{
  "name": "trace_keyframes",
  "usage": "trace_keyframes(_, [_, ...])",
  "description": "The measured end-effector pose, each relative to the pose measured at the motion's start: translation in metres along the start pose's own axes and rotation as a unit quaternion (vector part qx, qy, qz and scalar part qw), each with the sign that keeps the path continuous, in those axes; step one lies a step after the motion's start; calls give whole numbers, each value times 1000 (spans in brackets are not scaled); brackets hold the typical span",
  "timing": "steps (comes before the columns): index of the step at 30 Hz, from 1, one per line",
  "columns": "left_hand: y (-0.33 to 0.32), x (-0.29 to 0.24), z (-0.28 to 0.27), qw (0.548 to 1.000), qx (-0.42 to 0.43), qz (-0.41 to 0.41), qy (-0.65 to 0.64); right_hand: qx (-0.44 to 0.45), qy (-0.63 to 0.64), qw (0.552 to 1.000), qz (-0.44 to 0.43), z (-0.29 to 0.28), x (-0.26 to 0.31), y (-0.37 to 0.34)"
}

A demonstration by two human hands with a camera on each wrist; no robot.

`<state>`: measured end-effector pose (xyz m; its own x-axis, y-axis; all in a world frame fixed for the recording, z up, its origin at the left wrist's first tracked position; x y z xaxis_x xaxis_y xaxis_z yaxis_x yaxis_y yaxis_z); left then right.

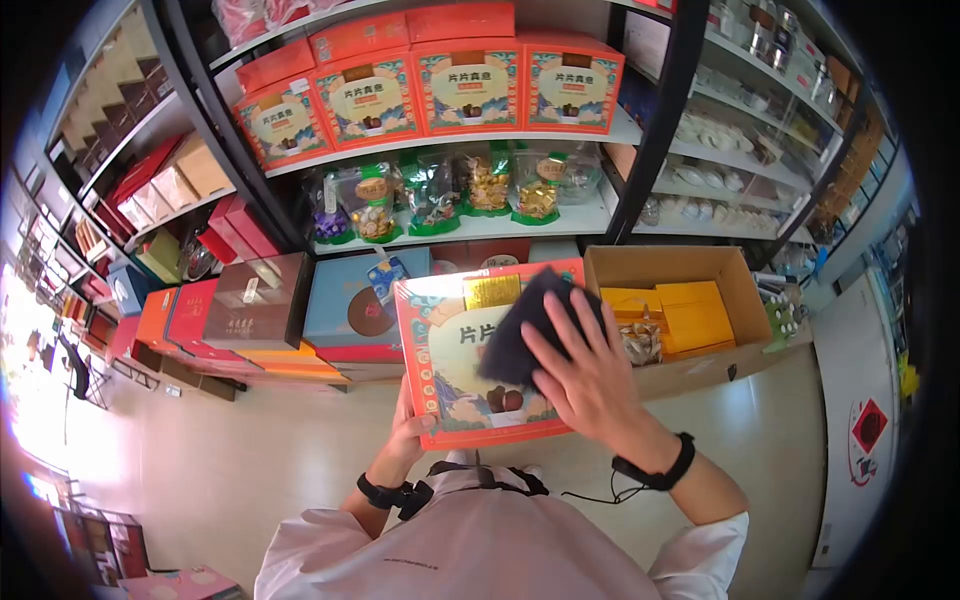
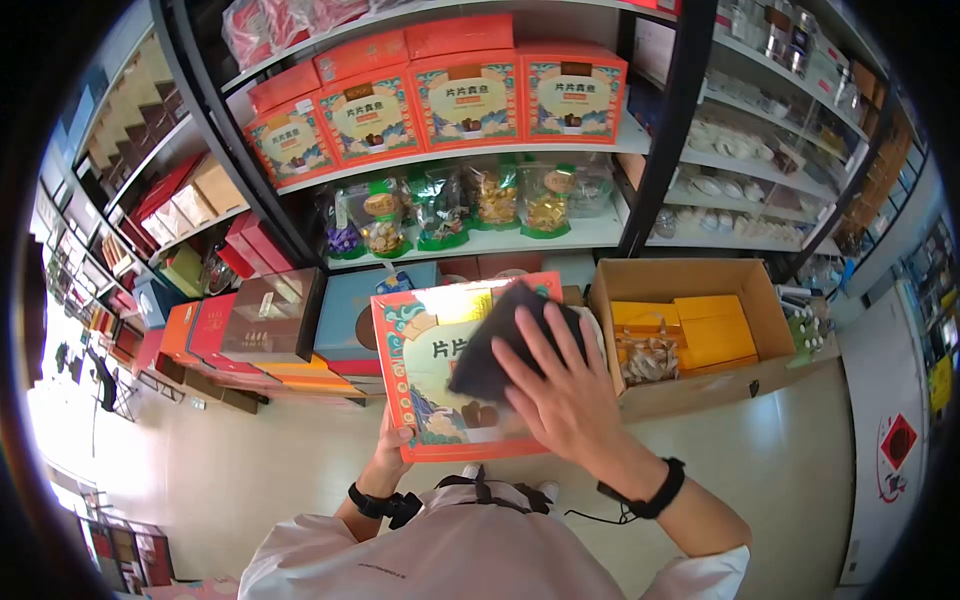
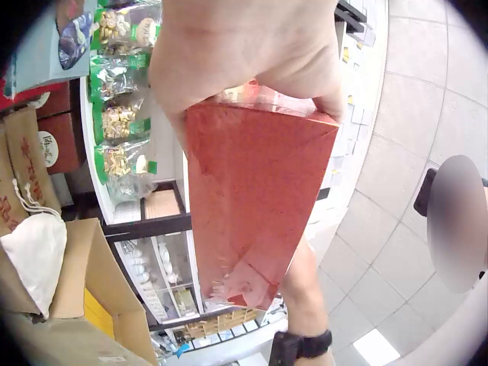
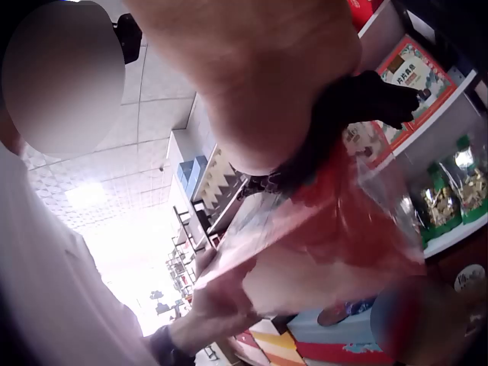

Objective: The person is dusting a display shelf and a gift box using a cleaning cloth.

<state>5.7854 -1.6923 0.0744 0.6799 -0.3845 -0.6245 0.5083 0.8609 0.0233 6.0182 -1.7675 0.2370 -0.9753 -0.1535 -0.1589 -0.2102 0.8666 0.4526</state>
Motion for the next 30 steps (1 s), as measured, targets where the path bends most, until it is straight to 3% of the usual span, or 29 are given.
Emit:
trace_keyframes(3, [-5,5,3,999,1,-25,34,-62,-14,998,25,0,7,33])
trace_keyframes(5, [-6,5,5,998,3,-42,41,-71,36,996,-34,4,28,44])
trace_keyframes(8, [-12,4,2,998,-41,-20,-53,-27,73,982,-171,4,56,28])
trace_keyframes(11, [-12,-12,9,998,13,11,-54,-10,88,982,-169,1,55,3])
trace_keyframes(13, [-15,-13,-7,998,-20,54,-38,-6,31,995,-98,1,36,-8])
trace_keyframes(16, [-16,-12,-18,999,-17,39,-18,-56,64,994,66,13,10,-18])
trace_keyframes(19, [-17,-8,-26,1000,4,12,-1,-124,319,926,161,31,4,-16])
trace_keyframes(20, [-17,-8,-27,1000,16,-8,5,-123,295,937,145,33,-2,-14])
trace_keyframes(24, [-17,-11,-16,987,101,-102,76,-118,548,800,214,26,-30,11])
trace_keyframes(27, [-18,-2,-11,991,46,-91,82,-105,563,794,204,26,-27,7])
trace_keyframes(30, [-7,-8,1,1000,-22,-14,-12,-79,579,783,214,47,-8,-8])
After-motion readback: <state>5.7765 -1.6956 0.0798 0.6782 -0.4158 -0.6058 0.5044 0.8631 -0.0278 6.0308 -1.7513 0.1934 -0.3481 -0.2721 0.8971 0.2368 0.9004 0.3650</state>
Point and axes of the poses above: each hand's wrist, its own y-axis towards the middle knuckle, its own z-axis out of the palm, x = y × z, the point moved 3 cm from there along y, towards the middle knuckle, and after that the axes turned 15 degrees about -y, right-handed, at the moved point
